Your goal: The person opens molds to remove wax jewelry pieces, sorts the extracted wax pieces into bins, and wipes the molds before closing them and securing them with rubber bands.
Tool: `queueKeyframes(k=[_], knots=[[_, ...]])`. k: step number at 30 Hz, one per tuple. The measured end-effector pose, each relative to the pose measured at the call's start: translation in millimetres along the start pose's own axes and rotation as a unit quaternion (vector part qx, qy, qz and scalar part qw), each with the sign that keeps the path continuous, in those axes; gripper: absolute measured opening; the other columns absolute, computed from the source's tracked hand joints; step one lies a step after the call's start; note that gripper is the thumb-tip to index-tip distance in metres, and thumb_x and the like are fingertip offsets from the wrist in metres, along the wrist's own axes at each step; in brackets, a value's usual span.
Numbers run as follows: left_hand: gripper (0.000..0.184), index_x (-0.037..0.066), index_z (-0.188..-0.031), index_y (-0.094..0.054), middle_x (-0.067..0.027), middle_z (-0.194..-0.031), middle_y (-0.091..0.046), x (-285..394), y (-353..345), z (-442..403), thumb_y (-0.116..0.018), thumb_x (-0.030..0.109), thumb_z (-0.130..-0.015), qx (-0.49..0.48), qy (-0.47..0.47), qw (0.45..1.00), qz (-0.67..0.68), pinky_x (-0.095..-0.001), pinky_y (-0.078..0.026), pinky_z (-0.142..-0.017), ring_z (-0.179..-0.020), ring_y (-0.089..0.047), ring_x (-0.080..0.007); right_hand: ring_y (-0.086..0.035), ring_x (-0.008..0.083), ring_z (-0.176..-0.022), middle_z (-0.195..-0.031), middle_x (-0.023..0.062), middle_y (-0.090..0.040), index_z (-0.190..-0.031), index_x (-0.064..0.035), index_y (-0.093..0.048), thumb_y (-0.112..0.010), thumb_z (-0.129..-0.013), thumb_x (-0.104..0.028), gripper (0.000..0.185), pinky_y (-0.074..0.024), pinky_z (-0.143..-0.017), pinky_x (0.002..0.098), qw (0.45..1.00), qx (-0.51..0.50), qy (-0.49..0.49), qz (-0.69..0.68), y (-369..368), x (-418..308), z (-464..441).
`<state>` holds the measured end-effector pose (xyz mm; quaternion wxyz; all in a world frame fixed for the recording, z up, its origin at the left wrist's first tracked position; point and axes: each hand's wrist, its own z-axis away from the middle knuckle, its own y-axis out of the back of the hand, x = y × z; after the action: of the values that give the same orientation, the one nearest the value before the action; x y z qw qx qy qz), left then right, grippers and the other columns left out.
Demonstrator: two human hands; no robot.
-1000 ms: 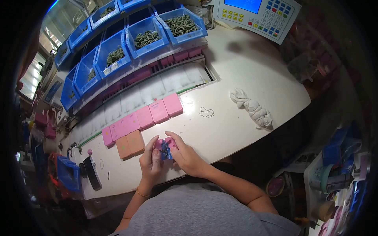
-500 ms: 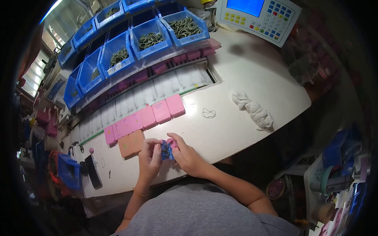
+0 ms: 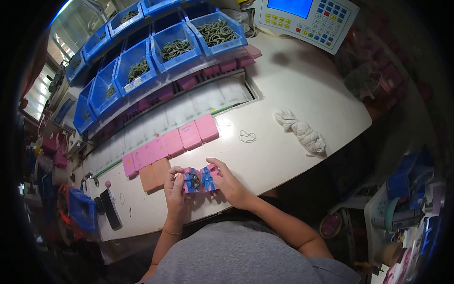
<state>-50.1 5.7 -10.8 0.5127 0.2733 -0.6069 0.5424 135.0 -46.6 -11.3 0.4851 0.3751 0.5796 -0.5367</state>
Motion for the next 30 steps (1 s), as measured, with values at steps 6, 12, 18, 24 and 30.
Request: queueKeyframes(k=[6,12,18,24,30], knots=[[0.019,0.005,-0.118,-0.053,-0.0001,-0.091,-0.06,3,-4,0,-0.054,0.019,-0.105,-0.016,-0.035,0.993,-0.107,-0.0182,-0.043,-0.055,-0.066,-0.051,-0.0014,-0.055,0.0248,-0.095,-0.114,0.0197,-0.053,-0.154,0.0002,-0.025,-0.038,-0.105,-0.018,0.054,-0.0469,-0.09,0.0372,0.945,0.067,0.114,0.3,5,1,3],[0.016,0.0,-0.112,-0.058,-0.0044,-0.091,-0.065,1,-38,-2,-0.056,0.013,-0.102,-0.015,-0.149,0.957,-0.247,-0.0226,-0.047,-0.067,-0.074,-0.057,-0.0068,-0.044,0.0336,-0.11,-0.126,0.0214,-0.041,-0.149,0.0044,-0.037,-0.051,-0.097,-0.004,0.055,-0.0438,-0.093,0.0425,0.81,0.153,0.113,0.555,16,5,8],[0.015,0.0,-0.11,-0.059,-0.0055,-0.084,-0.066,0,-57,-6,-0.056,0.011,-0.101,-0.037,-0.141,0.949,-0.281,-0.024,-0.049,-0.067,-0.075,-0.059,-0.0078,-0.057,0.0339,-0.098,-0.12,0.0176,-0.046,-0.143,0.002,-0.046,-0.058,-0.087,0.005,0.057,-0.0509,-0.086,0.0425,0.867,0.116,0.147,0.463,24,-1,11],[0.014,0.0,-0.108,-0.059,-0.01,-0.081,-0.066,-1,-64,-9,-0.056,0.011,-0.101,-0.047,-0.127,0.935,-0.327,-0.0274,-0.05,-0.066,-0.071,-0.061,-0.0113,-0.064,0.0328,-0.091,-0.101,0.0181,-0.063,-0.126,0.001,-0.058,-0.063,-0.092,-0.006,0.035,-0.052,-0.081,0.0422,0.898,0.148,0.191,0.368,35,-21,18],[0.014,0.0,-0.107,-0.06,-0.0095,-0.077,-0.065,2,-67,-9,-0.057,0.011,-0.1,-0.045,-0.107,0.933,-0.341,-0.0277,-0.049,-0.062,-0.068,-0.06,-0.0114,-0.065,0.0306,-0.086,-0.095,0.0151,-0.067,-0.11,-0.0007,-0.066,-0.067,-0.092,-0.007,0.019,-0.0527,-0.077,0.0387,0.899,0.092,0.194,0.383,41,-20,15]])
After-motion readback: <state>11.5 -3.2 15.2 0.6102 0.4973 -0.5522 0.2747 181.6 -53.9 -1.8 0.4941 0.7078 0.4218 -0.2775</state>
